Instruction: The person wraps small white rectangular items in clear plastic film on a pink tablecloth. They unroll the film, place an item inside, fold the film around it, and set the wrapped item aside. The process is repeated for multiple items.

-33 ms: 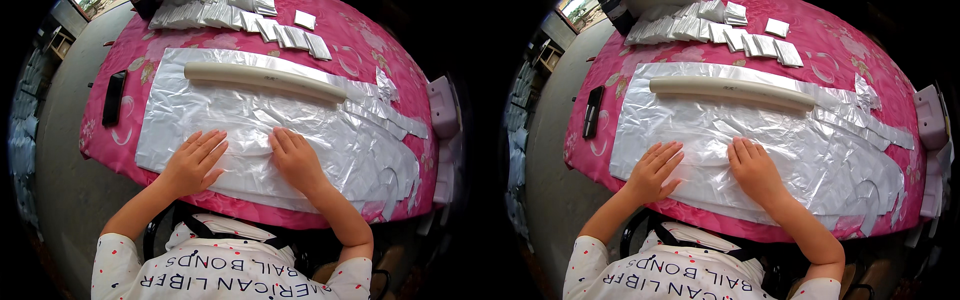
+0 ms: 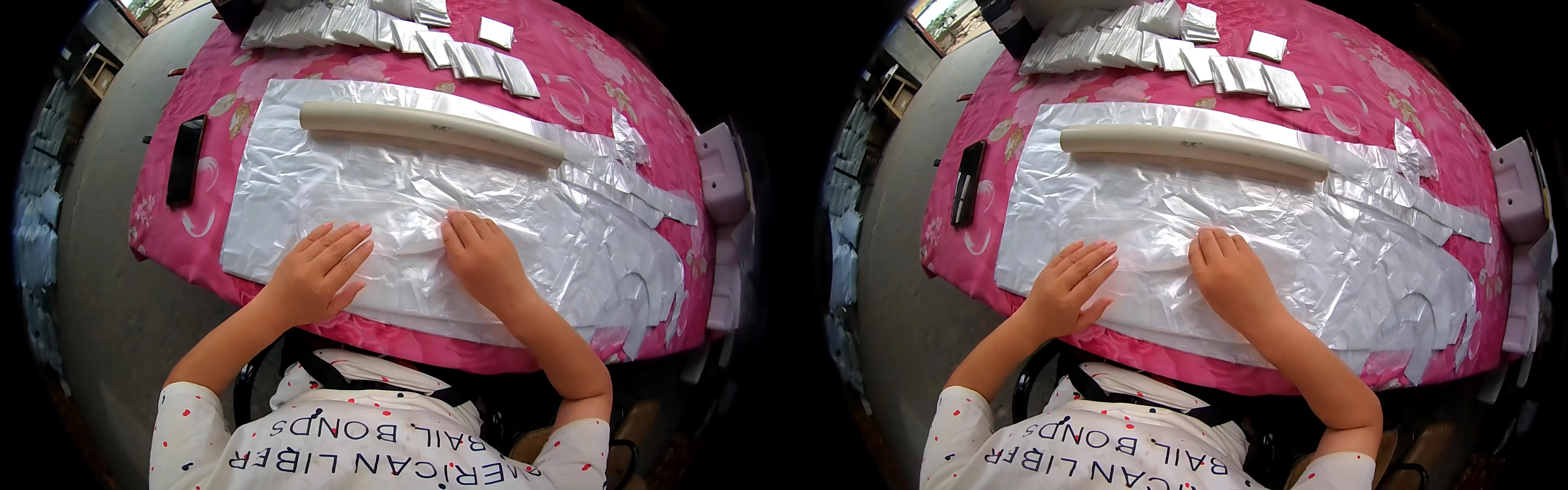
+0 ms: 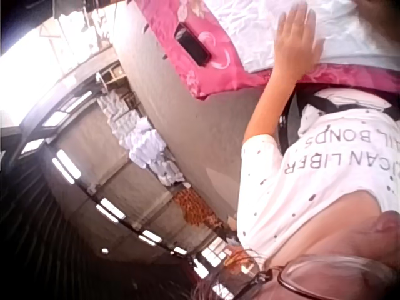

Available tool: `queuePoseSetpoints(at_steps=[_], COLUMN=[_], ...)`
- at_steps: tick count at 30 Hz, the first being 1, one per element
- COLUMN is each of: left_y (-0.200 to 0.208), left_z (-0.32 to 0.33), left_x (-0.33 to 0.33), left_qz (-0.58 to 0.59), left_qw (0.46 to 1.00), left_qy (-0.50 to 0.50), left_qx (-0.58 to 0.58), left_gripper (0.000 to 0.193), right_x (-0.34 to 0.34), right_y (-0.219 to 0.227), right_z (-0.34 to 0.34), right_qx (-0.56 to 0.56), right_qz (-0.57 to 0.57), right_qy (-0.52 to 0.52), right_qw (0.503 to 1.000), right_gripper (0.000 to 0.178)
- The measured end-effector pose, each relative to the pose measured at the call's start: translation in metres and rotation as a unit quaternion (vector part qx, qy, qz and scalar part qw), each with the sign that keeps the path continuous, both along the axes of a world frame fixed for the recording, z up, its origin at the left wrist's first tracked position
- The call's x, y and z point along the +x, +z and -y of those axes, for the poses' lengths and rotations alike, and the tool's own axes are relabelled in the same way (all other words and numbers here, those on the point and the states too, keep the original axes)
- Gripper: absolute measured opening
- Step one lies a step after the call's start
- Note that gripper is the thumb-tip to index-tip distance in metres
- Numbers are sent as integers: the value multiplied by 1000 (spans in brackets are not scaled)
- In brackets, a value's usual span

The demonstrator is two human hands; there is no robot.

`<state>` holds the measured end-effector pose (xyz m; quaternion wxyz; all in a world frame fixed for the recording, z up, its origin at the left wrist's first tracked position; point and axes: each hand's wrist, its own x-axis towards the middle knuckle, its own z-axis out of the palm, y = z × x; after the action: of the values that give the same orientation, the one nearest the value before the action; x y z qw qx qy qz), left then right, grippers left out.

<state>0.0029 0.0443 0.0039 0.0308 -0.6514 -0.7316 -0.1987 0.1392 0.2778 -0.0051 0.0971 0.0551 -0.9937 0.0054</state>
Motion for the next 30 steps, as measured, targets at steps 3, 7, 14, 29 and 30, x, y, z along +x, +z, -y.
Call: queuePoseSetpoints(at_steps=[3, 7, 14, 29, 30], left_y=[-8, -7, -4, -32, -31], left_z=[9, 10, 20, -57, -56], left_x=[15, 17, -7, 40, 40], left_qz=[-12, 22, -31, 34, 37], left_qw=[998, 999, 994, 987, 987], left_qy=[-56, -4, 101, 131, 133], left_qx=[3, -37, 7, -87, -83], left_gripper=[42, 39, 32, 91, 91], right_x=[-5, -8, 37, -8, -9], right_y=[20, 36, 33, 8, 5], right_z=[2, -9, -23, -7, -12], right_qx=[-57, -460, -459, -193, -208], right_qz=[97, 167, 72, -17, -17], right_qy=[-48, -193, -366, -15, -27], right_qw=[993, 851, 806, 981, 978], right_gripper=[19, 13, 13, 25, 22])
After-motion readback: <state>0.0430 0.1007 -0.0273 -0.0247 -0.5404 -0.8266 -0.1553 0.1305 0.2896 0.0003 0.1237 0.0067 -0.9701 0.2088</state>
